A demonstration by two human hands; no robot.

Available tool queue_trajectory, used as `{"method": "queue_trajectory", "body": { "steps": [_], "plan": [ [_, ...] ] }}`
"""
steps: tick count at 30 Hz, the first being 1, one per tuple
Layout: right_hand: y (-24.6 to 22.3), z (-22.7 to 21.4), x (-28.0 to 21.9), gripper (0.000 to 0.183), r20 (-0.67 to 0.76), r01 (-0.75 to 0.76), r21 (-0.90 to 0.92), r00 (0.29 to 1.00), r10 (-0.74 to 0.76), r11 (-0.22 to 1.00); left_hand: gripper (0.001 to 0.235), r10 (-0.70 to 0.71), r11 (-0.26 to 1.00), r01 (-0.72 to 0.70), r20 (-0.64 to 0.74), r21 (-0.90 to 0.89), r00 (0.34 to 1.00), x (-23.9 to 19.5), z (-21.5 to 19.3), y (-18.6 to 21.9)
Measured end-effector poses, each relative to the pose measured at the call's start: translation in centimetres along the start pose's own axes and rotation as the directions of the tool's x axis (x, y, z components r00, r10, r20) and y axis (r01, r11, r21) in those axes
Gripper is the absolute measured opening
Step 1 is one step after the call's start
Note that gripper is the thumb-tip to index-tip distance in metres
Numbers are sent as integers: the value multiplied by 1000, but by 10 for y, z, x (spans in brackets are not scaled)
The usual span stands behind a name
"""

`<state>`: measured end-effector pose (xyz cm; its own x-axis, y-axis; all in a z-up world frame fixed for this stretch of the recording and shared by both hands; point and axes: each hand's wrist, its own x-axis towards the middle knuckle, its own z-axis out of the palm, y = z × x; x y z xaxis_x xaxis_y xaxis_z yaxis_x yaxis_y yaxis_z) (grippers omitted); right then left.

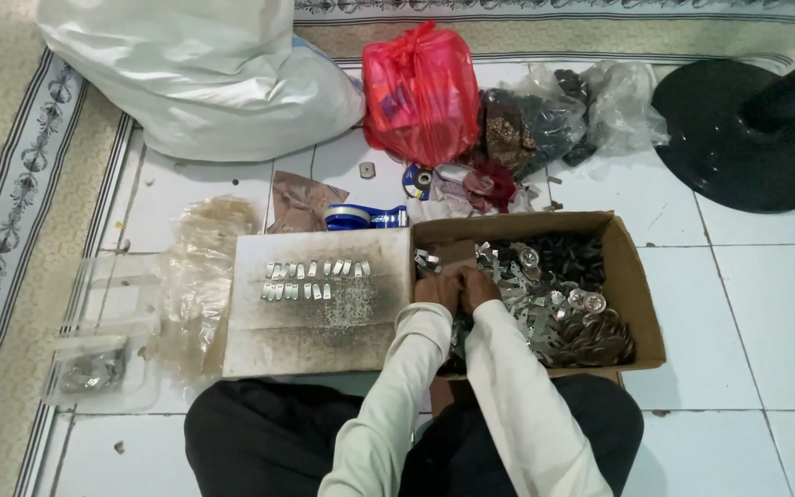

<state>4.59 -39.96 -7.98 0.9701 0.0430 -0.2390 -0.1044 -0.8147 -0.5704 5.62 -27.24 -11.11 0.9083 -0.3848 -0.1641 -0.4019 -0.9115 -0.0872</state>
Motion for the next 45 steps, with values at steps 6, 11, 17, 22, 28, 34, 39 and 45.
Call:
{"method": "queue_trajectory", "body": {
  "steps": [6, 11, 17, 22, 28, 34, 39, 45],
  "plan": [
    [14, -17, -4, 22, -104, -134, 529, 970, 221, 838, 43, -87, 870, 172, 199, -463, 976, -30, -88, -7],
    [-12, -34, -22, 30, 10, -168, 819, 960, 279, 549, 24, -355, 323, 211, 89, -923, 931, -58, -117, -27],
    [-49, -60, -53, 27, 0, -122, 858, 971, 238, 499, 26, -395, -89, 66, 96, -994, 914, -50, -85, -33],
    [-53, -63, -58, 27, -45, -81, 851, 973, 225, 519, 32, -375, -311, 59, 179, -949, 910, -49, -88, -30],
    [-62, -62, -61, 26, -40, -61, 880, 979, 201, 472, 24, -398, -66, 145, 159, -987, 904, -52, -87, -32],
    [-56, -66, -65, 43, -57, -81, 833, 971, 231, 548, 26, -511, -298, -51, 114, -953, 852, -70, -112, -29],
    [-47, -44, -59, 32, -261, -6, 258, 962, 76, 966, 20, -579, -228, -114, 40, -967, 814, -65, -107, -28],
    [-47, -28, -39, 35, 25, 6, -131, 1000, -2, 991, 16, -572, -419, -211, 76, -883, 817, -75, -119, -27]
  ]
}}
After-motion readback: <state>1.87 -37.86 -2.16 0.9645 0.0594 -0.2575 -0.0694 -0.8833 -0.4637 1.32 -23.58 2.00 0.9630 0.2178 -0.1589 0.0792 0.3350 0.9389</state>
